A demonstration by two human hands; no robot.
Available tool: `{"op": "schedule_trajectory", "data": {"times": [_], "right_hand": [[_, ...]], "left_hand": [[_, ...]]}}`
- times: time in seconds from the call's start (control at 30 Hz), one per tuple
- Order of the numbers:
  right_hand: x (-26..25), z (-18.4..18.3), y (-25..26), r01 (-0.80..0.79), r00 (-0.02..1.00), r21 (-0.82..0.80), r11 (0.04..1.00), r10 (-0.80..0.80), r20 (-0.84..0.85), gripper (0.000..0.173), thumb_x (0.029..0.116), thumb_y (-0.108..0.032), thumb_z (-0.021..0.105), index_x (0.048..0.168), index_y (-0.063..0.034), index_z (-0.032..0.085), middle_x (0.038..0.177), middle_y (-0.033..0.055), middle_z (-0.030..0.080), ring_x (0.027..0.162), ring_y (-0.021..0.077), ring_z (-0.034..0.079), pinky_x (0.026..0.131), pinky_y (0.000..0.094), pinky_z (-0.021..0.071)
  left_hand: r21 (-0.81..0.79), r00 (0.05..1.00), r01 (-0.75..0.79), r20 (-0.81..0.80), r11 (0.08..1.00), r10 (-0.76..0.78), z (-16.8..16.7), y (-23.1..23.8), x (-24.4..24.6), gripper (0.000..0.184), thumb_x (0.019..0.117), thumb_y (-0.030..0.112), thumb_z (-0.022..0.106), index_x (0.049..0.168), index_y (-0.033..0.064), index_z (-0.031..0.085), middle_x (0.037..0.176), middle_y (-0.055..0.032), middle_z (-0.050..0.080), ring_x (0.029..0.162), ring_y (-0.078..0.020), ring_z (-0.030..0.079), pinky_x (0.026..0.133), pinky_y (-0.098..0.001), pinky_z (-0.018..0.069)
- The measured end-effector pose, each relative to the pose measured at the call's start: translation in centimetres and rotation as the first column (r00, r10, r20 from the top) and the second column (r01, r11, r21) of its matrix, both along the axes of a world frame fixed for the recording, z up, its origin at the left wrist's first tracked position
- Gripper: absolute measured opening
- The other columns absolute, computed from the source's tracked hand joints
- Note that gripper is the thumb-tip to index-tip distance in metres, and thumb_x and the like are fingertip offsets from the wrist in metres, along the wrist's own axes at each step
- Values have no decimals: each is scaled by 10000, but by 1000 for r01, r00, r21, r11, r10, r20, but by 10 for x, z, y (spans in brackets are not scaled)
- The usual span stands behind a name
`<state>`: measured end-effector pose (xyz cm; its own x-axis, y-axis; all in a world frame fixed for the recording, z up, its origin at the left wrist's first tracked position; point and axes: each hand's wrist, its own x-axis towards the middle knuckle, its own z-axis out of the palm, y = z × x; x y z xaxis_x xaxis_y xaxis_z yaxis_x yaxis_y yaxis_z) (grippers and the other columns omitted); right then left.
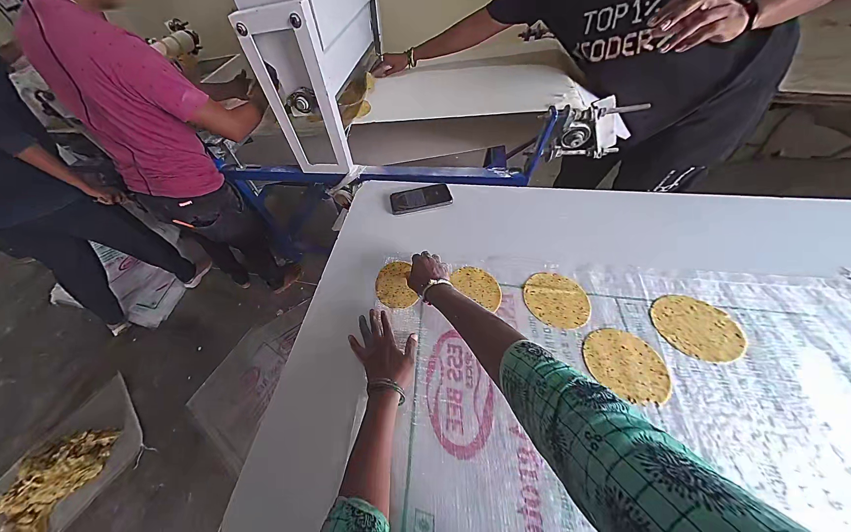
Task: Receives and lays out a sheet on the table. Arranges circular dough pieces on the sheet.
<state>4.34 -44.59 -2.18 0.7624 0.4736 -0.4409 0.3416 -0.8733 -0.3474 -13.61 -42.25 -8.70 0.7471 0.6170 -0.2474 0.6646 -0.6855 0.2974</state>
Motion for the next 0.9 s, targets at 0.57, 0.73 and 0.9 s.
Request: {"op": "schedule_trajectory", "data": {"times": [0.57,0.73,0.9], "right_hand": [[3,11,11,390,895,514,764,-184,-406,297,926,-53,697,1196,60,648,1125,240,666,1013,325,633,902,509,509],[-6,61,-93,412,878,574,708,-141,-457,239,891,33,674,1122,27,613,917,113,636,741,149,595,688,327,524],[-32,86,-172,-144,990,233,962,140,30,215,882,28,686,1096,54,678,1053,241,693,995,383,670,882,577,510]], "left_hand": [[32,997,-24,78,999,21,-3,-2,1,918,975,620,472,1615,4,240,1699,-184,181,1587,-364,73,1226,-642,-16],[38,998,4,56,999,-6,-4,-3,0,924,983,612,486,1607,-22,236,1697,-214,158,1584,-385,65,1215,-673,-14],[50,998,-11,55,999,8,-8,-2,2,940,982,616,501,1615,-15,210,1707,-199,124,1588,-371,47,1214,-674,-11]]}}
